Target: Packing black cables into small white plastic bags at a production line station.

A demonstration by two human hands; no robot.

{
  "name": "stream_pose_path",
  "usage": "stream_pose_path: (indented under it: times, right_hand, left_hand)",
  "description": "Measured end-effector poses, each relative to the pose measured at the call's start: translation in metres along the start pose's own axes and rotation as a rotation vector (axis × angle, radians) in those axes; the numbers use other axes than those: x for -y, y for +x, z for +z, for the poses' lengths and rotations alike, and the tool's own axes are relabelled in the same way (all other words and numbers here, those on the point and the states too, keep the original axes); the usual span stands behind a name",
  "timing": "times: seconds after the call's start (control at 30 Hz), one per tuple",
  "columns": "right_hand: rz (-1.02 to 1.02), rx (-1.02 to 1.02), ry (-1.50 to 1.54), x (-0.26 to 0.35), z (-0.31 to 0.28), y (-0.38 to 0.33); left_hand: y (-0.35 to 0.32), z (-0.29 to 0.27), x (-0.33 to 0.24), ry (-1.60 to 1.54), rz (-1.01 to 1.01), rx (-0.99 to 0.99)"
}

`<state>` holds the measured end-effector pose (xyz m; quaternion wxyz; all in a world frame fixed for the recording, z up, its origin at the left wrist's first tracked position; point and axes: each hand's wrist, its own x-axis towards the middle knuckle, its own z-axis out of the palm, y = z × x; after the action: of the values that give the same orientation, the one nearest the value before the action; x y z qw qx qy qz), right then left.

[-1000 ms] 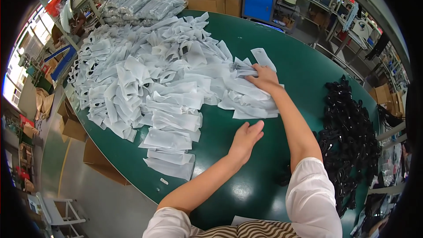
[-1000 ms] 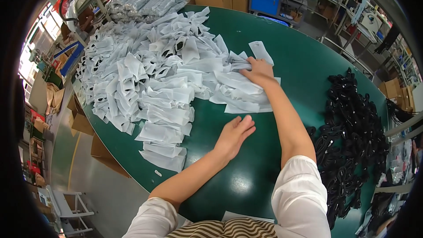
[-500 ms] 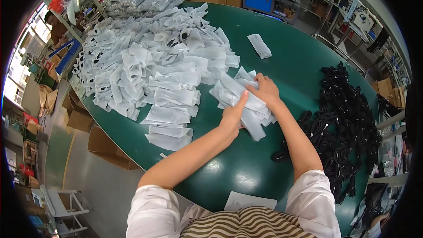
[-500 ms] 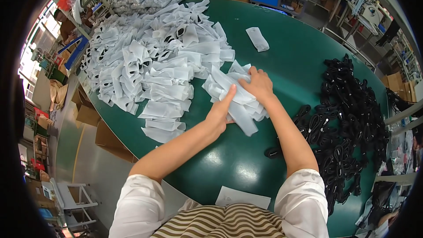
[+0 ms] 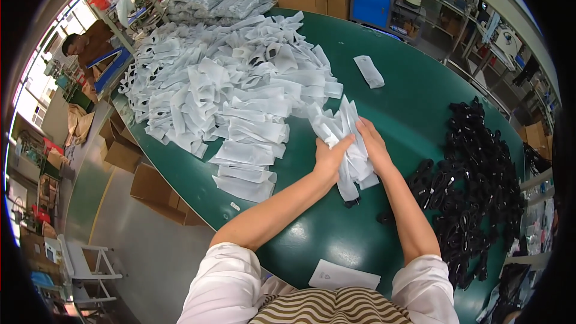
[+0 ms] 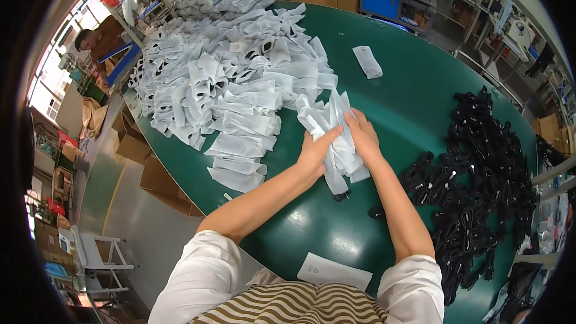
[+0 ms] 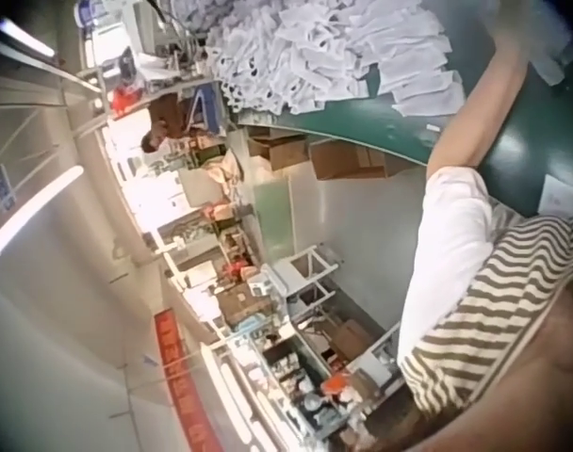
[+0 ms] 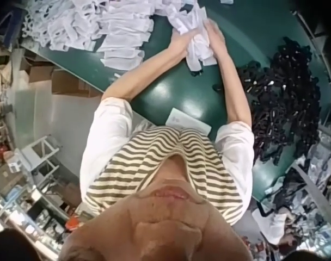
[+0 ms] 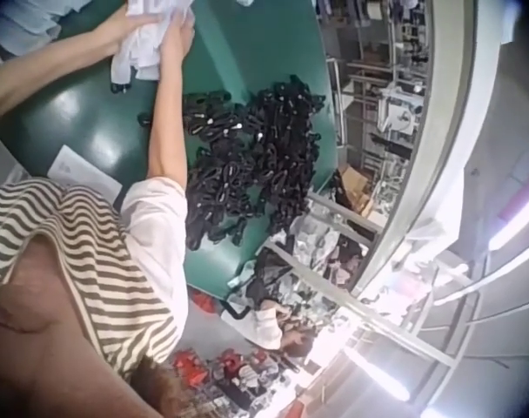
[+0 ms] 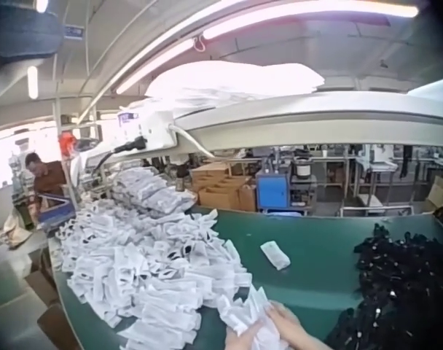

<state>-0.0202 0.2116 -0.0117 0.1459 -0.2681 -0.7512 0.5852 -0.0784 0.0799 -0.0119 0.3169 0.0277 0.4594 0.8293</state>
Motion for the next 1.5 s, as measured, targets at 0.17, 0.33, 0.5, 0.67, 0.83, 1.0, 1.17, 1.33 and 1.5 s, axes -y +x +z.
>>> stream_pose_path:
  times: [0.17,0.33,0.5,0.67,0.83,1.0,1.17,1.33,1.5]
  right_hand:
    - [-0.046,-0.04,0.031,0.03,0.016,-0.005]
    - [-0.354,-0.036,-0.254,0.14,0.058,0.037]
    - [-0.417,0.06,-0.403,0.211,0.126,0.101]
    - [-0.502,0.17,-0.365,0.149,0.156,0.16]
    - [-0.36,-0.076,-0.302,0.14,0.098,0.106]
    - [-0.226,0.027,-0.721,0.066,0.092,0.048]
    - [-0.295,-0.211,-0.718,0.037,0.114,0.047]
    - [0.049,0.051,0.12,0.032,0.081,0.06]
    - [0.175,0.064,0.995,0.024,-0.002,0.111]
  left_hand:
    - [-0.011,0.002,-0.027,-0.112,0.094,0.073]
    - [0.001,-0.002,-0.119,-0.261,0.206,0.079]
    - [0.059,-0.042,-0.189,-0.321,0.146,-0.044]
    - [0.114,-0.083,-0.167,-0.29,0.121,-0.239]
    - [0.108,-0.092,-0.163,-0.296,0.195,-0.301]
    - [0.085,-0.068,-0.177,-0.28,0.156,-0.259]
    - [0.088,-0.067,-0.179,-0.289,0.161,-0.159]
    - [0.073,-0.083,-0.191,-0.258,0.172,-0.283]
    - [0.037,-0.088,-0.209,-0.311,0.091,-0.215]
